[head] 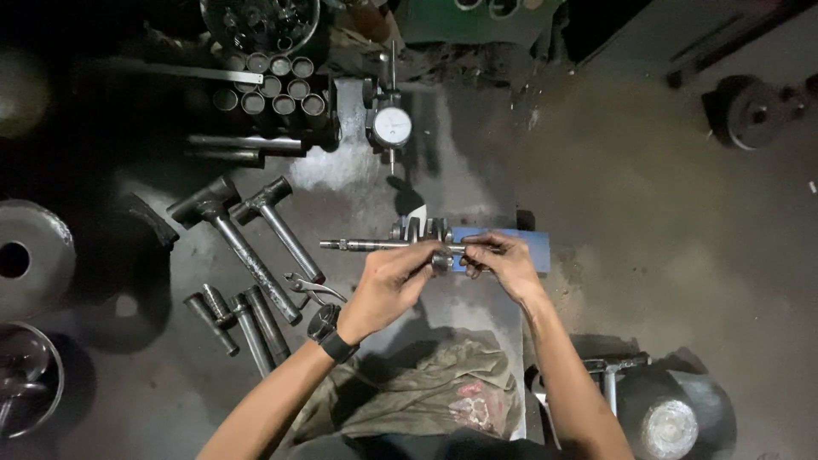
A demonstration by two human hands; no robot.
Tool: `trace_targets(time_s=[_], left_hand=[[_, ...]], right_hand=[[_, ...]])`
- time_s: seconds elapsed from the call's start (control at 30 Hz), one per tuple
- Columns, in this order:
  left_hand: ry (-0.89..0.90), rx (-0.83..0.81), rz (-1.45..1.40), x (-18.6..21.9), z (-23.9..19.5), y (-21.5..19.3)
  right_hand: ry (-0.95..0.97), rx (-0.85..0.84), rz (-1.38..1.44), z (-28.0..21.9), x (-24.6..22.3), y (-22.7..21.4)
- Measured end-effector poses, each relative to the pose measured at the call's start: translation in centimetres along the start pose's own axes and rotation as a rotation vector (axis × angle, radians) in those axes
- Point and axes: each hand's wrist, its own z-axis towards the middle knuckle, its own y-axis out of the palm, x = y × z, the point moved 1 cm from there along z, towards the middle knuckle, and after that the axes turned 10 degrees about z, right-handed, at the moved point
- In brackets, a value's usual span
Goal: Measuring and repairing a motorcycle crankshaft using specialized tools like calipers and gauges.
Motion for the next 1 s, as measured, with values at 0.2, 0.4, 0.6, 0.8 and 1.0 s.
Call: trace_targets(time_s=[0.2, 0.4, 0.6, 0.8, 1.0], left_hand=[[0.242, -0.073, 0.063, 0.2, -3.9, -0.2], [0.187, -0.299, 0.154, -5.6, -11.5, 1.9], [-0.768, -0.004, -0.033, -10.6, -9.4, 3.4], [-0.777, 0.265, -0.57, -14.7, -8.7, 6.3], [-0.646, 0.333, -0.715, -16.8, -10.1, 5.3]], right_hand=[[-0.036, -0.071, -0.001, 0.1, -0.2, -0.4], [0.01, 0.111, 0.092, 0.9, 0.9, -2.6], [0.223, 0.286, -0.347, 2.3, 6.2, -2.6], [0.349, 0.173, -0.002, 3.9, 11.7, 0.0], [0.395, 0.188, -0.032, 3.7, 12.3, 0.8]])
